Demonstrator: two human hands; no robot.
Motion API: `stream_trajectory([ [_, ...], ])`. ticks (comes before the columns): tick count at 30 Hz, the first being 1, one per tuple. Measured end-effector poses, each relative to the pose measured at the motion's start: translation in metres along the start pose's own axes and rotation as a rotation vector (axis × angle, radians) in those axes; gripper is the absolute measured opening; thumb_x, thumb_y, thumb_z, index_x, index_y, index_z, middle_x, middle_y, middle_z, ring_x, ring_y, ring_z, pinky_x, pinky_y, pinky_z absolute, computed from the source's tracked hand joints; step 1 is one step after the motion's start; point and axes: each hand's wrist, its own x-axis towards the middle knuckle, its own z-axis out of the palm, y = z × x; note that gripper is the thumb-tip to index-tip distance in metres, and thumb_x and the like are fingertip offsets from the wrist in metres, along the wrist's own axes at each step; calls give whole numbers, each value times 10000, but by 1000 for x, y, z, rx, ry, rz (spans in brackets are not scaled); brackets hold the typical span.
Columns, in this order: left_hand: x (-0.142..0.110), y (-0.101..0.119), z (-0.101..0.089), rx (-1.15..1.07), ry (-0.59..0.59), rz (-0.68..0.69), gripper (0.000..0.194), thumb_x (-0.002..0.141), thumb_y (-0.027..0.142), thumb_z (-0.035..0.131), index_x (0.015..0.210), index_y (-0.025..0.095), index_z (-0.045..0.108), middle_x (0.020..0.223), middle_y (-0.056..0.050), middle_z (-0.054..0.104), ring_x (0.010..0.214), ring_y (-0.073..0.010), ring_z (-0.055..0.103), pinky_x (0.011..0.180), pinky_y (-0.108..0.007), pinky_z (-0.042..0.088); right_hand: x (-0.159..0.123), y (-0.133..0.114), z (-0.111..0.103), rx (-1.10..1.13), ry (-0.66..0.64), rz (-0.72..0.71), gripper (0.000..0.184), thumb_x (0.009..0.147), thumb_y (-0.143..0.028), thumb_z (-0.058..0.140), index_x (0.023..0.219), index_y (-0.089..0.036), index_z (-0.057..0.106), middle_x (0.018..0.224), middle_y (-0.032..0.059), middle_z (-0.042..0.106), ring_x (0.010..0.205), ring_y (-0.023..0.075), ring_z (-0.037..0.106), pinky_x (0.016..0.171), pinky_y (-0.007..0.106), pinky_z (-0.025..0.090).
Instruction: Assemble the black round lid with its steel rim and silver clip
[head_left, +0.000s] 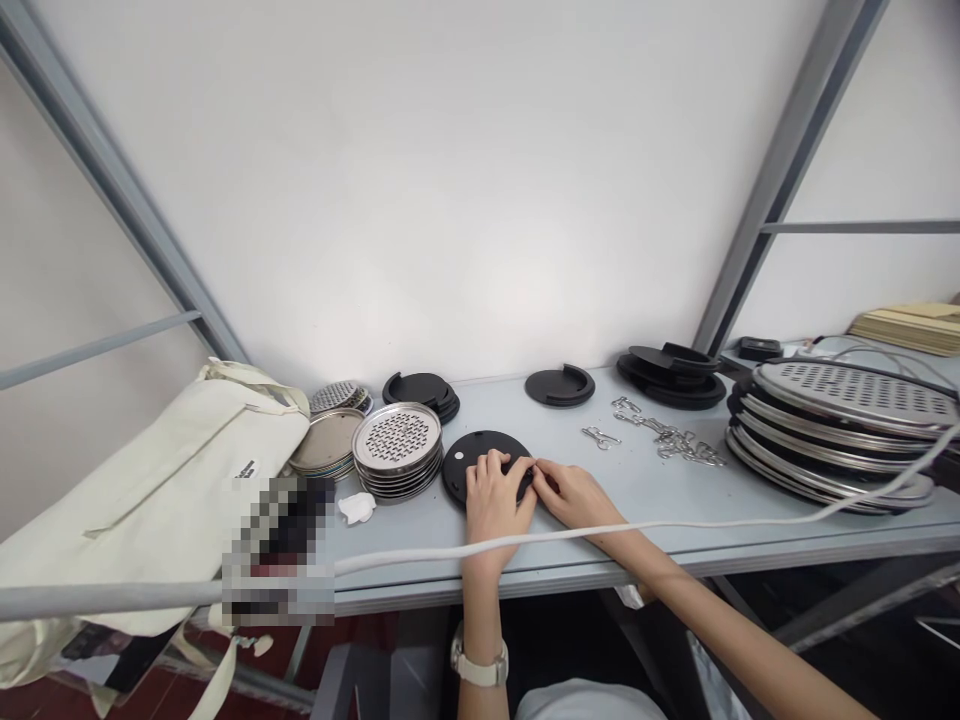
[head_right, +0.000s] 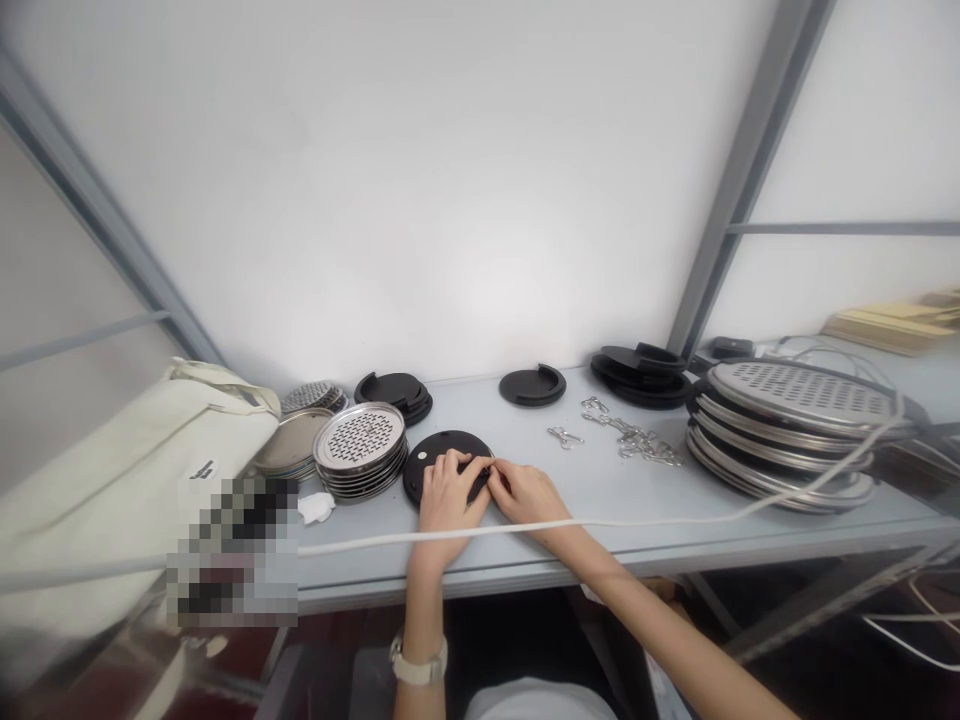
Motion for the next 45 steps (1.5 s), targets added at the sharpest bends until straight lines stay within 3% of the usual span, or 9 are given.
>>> stream_trajectory([
  [10, 0, 0, -2, -13, -1, 4, 209, 883, 222, 526, 1075, 299, 553, 1040, -20, 488, 1056, -213, 453, 888, -366, 352, -1, -2, -1, 51, 16, 30, 326, 923, -317, 334, 737, -189, 569, 652, 21, 624, 534, 125, 503, 537, 236, 305],
  [31, 0, 3, -3, 9, -18, -6, 301, 867, 235, 537, 1162, 297, 528, 1064, -31, 483, 1051, -223, 449, 911, -371, 351, 1, -1, 0, -10, -6, 5, 331, 943, -278, 296, 949, -183, 613, 801, 55, 693, 677, 165, 624, 620, 251, 367],
  [45, 0, 0, 0, 24, -5, -4, 267, 873, 250, 542, 1138, 273, 538, 1077, -37, 479, 1045, -224, 449, 911, -376, 360, 1, 1, 1, -49, -18, -7, 336, 953, -300, 286, 900, -185, 597, 764, 49, 686, 659, 165, 622, 601, 251, 347],
])
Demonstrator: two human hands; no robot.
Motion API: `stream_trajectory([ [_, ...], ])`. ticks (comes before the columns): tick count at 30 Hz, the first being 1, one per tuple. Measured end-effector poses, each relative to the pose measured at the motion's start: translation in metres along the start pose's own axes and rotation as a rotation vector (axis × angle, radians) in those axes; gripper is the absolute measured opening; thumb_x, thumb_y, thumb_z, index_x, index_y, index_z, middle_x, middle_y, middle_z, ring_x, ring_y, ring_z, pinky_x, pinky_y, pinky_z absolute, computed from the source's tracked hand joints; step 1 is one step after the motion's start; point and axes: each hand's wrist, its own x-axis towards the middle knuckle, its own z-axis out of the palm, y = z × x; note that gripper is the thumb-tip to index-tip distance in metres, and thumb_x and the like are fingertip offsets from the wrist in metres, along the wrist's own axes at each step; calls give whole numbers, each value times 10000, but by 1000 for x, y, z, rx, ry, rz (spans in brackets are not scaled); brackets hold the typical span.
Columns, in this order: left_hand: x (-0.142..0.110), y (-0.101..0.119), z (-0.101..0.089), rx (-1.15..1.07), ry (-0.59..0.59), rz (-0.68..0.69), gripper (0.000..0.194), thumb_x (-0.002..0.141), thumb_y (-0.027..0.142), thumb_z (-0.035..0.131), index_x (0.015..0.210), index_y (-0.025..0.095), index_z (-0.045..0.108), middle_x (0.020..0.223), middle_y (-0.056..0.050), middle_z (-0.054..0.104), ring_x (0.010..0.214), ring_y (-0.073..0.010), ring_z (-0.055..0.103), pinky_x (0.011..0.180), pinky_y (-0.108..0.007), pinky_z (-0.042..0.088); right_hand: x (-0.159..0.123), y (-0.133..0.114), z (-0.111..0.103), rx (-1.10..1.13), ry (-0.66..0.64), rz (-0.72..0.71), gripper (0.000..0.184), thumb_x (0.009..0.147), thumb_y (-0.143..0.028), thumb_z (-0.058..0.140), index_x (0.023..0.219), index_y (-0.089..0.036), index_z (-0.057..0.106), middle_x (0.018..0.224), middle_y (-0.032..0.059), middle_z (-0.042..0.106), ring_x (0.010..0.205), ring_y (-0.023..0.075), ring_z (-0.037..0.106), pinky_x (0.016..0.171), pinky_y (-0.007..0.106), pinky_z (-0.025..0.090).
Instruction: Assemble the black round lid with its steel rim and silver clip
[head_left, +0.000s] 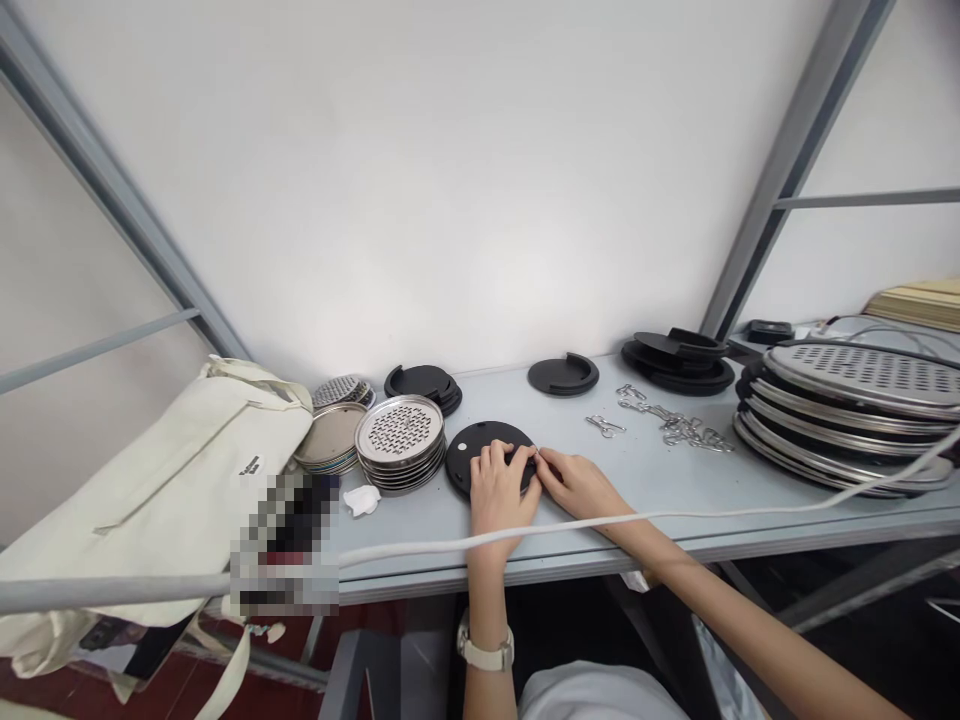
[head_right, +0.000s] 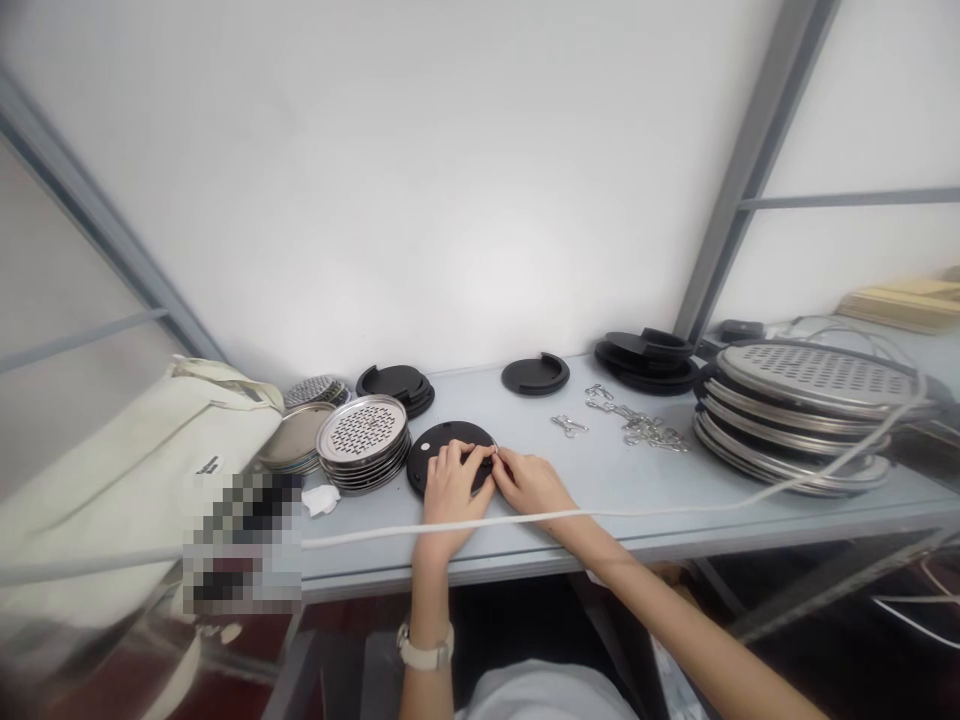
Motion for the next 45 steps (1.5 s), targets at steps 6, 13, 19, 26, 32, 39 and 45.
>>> stream_trajectory([
  [6, 0, 1, -1, 0, -14, -3, 267, 885, 251, 528, 1151, 280, 538, 1079, -39, 481, 1061, -226, 450, 909, -376, 364, 0, -2, -1, -9, -6, 8, 338, 950, -294, 292, 897, -181, 607, 767, 54, 688, 650, 158, 615, 598, 252, 342],
  [13, -1, 2, -2, -5, -13, -6, 277, 887, 255, 525, 1162, 287, 536, 1077, -39, 483, 1057, -227, 453, 910, -380, 365, 0, -2, -1, -7, -2, 3, 333, 949, -290, 294, 907, -184, 607, 768, 50, 687, 649, 158, 616, 598, 250, 347],
  [19, 0, 2, -2, -1, -14, -12, 266, 885, 254, 523, 1149, 286, 539, 1078, -39, 479, 1046, -228, 452, 906, -379, 362, 1, 0, 0, -19, -7, -1, 330, 952, -299, 286, 901, -186, 592, 758, 46, 682, 653, 162, 618, 594, 250, 342],
  [26, 0, 2, -1, -2, -6, -17, 270, 876, 249, 532, 1144, 282, 538, 1065, -38, 480, 1035, -228, 453, 907, -379, 362, -1, -1, -1, -4, -4, 5, 328, 950, -312, 290, 869, -194, 585, 730, 35, 670, 623, 155, 599, 585, 250, 334],
  [32, 1, 2, -2, -3, -12, -15, 271, 878, 253, 523, 1147, 283, 537, 1069, -39, 479, 1025, -227, 455, 908, -378, 362, 0, -1, -1, -11, -8, 12, 325, 949, -308, 293, 861, -195, 584, 727, 38, 668, 624, 154, 593, 587, 251, 328],
  [39, 1, 2, 0, -11, 2, -16, 273, 869, 257, 540, 1141, 278, 536, 1070, -38, 480, 1027, -228, 454, 909, -375, 360, 0, 1, 0, -16, -3, 2, 320, 952, -317, 297, 863, -195, 579, 709, 35, 661, 609, 155, 590, 573, 249, 313],
  [45, 1, 1, -1, -18, -1, -19, 273, 873, 257, 536, 1146, 276, 535, 1063, -40, 483, 1024, -226, 455, 909, -373, 360, 0, 3, 3, -35, 1, -7, 318, 954, -316, 292, 881, -196, 578, 710, 35, 662, 603, 151, 590, 568, 248, 301],
])
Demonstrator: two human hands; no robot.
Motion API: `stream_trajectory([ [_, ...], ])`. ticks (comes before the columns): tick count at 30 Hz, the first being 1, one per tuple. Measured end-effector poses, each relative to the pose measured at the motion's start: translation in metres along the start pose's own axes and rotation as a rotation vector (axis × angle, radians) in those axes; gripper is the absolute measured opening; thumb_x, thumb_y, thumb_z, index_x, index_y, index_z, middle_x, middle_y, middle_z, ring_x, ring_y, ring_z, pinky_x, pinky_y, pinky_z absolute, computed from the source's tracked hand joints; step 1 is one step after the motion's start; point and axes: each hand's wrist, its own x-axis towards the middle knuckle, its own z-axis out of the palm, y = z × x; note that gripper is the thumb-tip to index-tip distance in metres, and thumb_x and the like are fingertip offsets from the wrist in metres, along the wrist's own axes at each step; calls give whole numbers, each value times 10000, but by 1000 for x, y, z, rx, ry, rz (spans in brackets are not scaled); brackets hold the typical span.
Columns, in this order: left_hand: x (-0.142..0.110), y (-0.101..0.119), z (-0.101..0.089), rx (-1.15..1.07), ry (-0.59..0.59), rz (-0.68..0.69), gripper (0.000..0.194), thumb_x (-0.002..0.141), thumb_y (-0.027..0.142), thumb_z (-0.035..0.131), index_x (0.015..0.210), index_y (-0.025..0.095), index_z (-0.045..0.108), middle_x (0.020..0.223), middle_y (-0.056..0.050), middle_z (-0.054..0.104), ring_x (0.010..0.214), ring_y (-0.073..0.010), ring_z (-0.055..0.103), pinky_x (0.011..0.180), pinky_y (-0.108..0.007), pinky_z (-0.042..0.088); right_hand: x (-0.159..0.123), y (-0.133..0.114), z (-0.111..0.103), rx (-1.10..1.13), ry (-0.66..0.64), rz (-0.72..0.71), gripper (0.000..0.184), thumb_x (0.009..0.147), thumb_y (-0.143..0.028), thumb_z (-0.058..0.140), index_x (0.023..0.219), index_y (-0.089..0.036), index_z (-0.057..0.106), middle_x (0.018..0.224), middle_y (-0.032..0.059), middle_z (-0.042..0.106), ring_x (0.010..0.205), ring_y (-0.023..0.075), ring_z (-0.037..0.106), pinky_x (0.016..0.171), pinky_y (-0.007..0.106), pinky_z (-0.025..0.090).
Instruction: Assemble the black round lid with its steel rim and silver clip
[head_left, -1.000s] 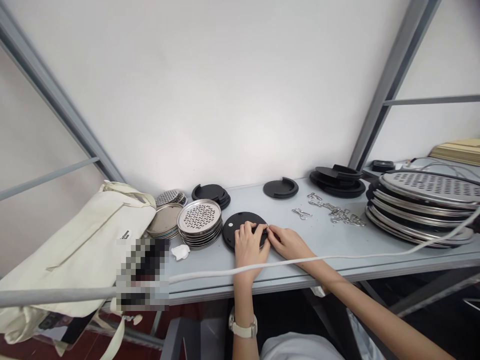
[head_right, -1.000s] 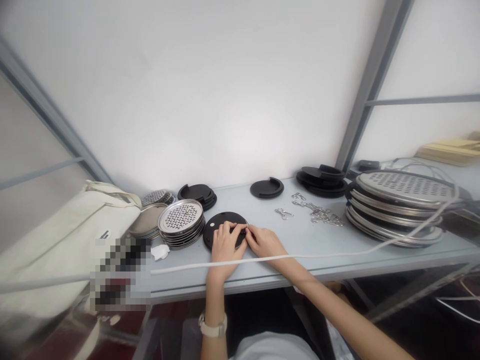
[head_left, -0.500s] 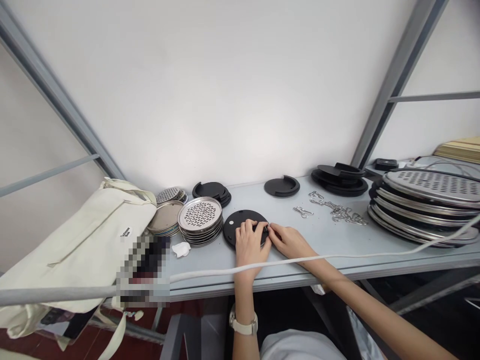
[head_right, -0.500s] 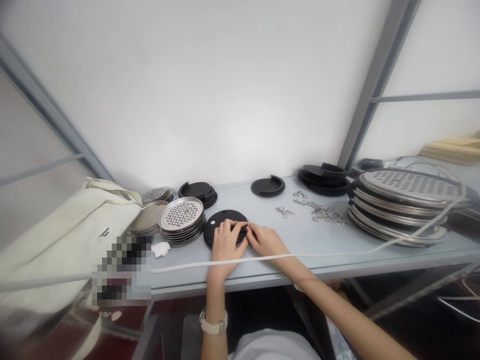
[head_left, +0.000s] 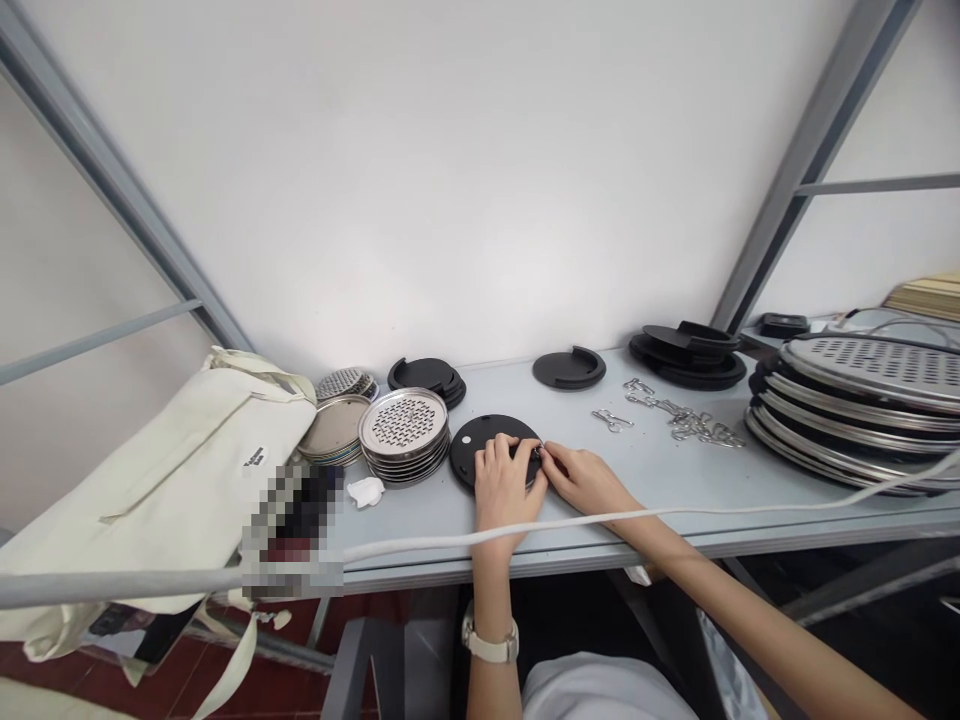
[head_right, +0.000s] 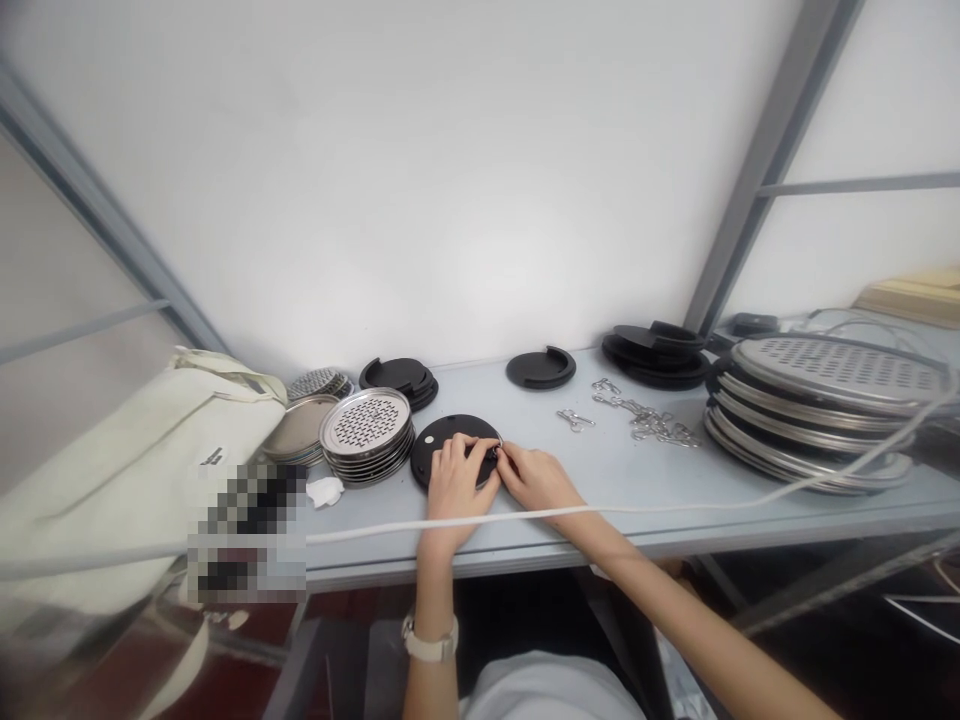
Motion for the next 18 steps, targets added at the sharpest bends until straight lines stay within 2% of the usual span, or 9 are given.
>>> stream_trajectory([
  [18, 0, -1, 1, 1, 18, 12, 255, 882, 269, 533, 1138, 273, 534, 1058, -37, 487, 1017, -223, 457, 896, -364, 362, 0, -1, -2, 19, 0, 3, 288, 937, -297, 321, 833, -192, 568, 699, 28, 655, 591, 141, 571, 564, 238, 287],
])
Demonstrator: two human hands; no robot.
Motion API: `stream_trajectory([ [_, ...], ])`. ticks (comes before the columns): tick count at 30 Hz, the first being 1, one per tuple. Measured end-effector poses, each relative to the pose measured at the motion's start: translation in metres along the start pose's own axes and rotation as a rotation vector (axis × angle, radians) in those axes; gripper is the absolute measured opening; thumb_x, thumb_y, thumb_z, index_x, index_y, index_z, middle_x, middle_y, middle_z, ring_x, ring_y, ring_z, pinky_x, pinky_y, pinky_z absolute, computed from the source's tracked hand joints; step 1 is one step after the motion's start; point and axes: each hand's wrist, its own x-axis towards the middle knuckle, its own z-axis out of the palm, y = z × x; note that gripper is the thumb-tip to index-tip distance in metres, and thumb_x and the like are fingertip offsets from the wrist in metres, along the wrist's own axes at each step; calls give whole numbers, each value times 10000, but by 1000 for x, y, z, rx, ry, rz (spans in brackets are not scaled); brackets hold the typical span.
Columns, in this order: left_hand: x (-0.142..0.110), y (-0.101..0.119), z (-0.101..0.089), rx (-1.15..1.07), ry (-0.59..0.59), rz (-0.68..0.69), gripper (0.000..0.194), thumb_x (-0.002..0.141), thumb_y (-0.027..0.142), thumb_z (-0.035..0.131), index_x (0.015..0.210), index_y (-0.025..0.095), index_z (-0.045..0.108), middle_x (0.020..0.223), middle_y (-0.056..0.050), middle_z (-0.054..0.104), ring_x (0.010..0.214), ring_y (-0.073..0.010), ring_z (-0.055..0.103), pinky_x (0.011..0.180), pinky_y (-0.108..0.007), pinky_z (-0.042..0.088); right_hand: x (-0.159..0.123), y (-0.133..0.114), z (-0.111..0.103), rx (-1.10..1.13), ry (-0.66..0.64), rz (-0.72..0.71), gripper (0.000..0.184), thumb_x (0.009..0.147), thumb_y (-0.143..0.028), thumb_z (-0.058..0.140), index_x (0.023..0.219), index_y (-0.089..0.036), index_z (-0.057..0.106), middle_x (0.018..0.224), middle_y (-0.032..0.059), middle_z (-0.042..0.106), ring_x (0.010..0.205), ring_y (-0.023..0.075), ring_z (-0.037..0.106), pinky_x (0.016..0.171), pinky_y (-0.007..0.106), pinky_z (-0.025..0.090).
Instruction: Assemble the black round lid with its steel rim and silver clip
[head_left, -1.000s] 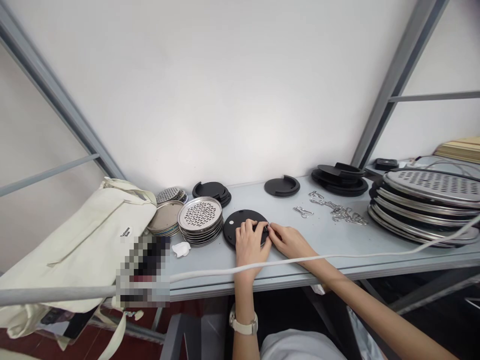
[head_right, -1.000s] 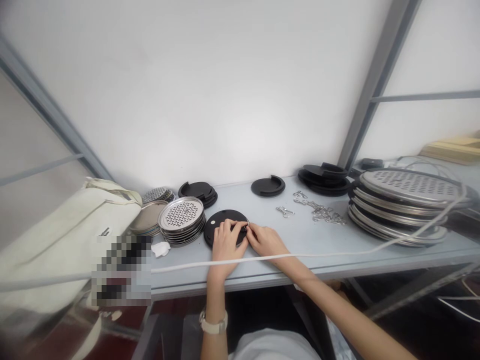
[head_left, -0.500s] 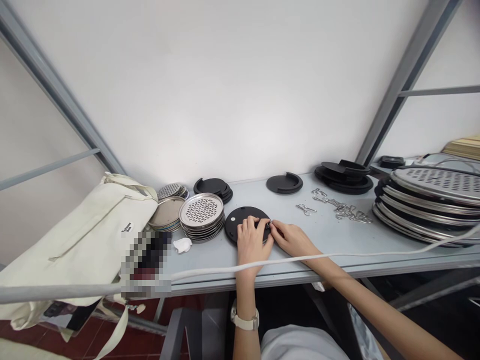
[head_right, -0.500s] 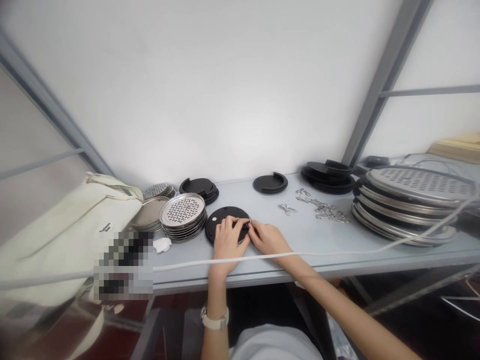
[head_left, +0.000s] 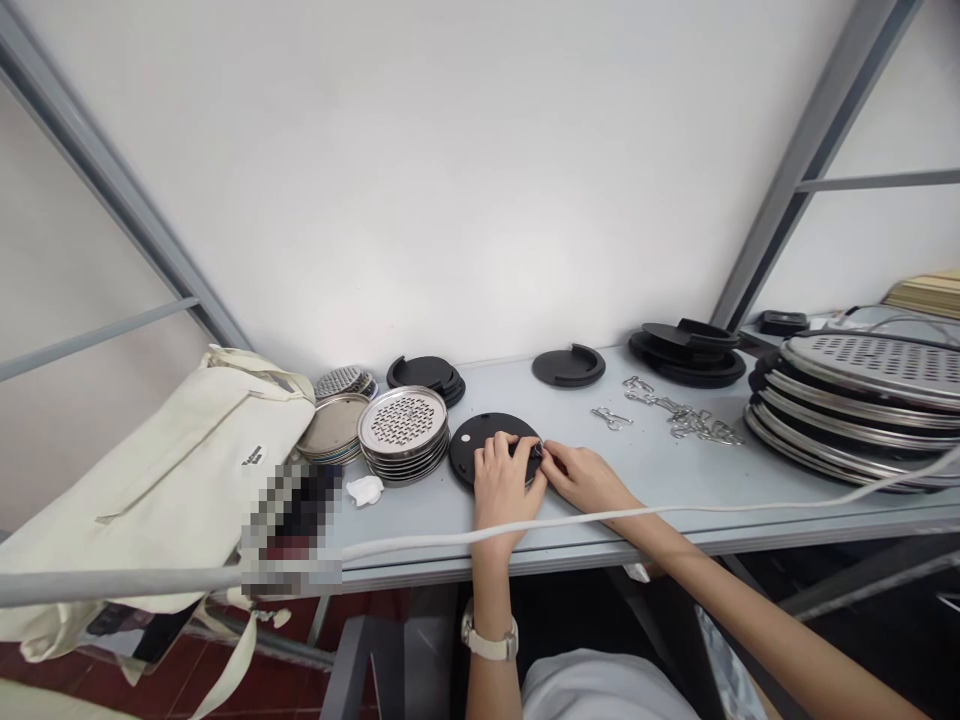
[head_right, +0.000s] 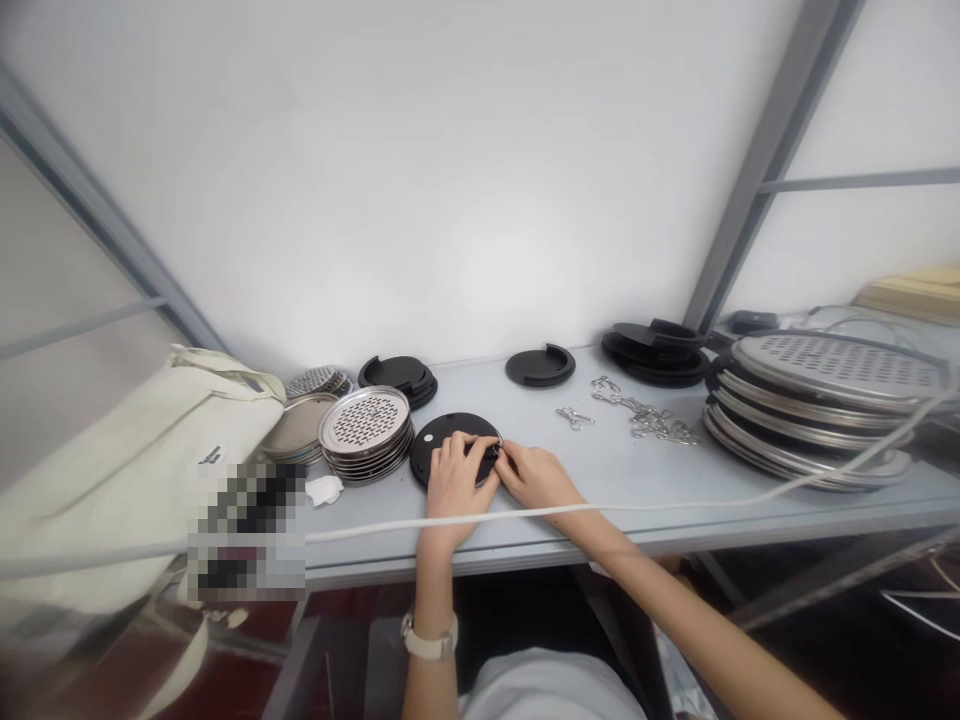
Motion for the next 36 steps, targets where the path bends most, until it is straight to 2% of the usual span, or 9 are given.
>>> stream_trajectory([
  [36, 0, 0, 1, -2, -8, 0, 275, 883, 287, 532, 1158, 275, 536, 1076, -45, 490, 1013, -226, 463, 890, -367, 368, 0, -4, -5, 5, -23, 25, 282, 916, -311, 328, 759, -196, 533, 645, 29, 627, 557, 143, 541, 553, 240, 283],
])
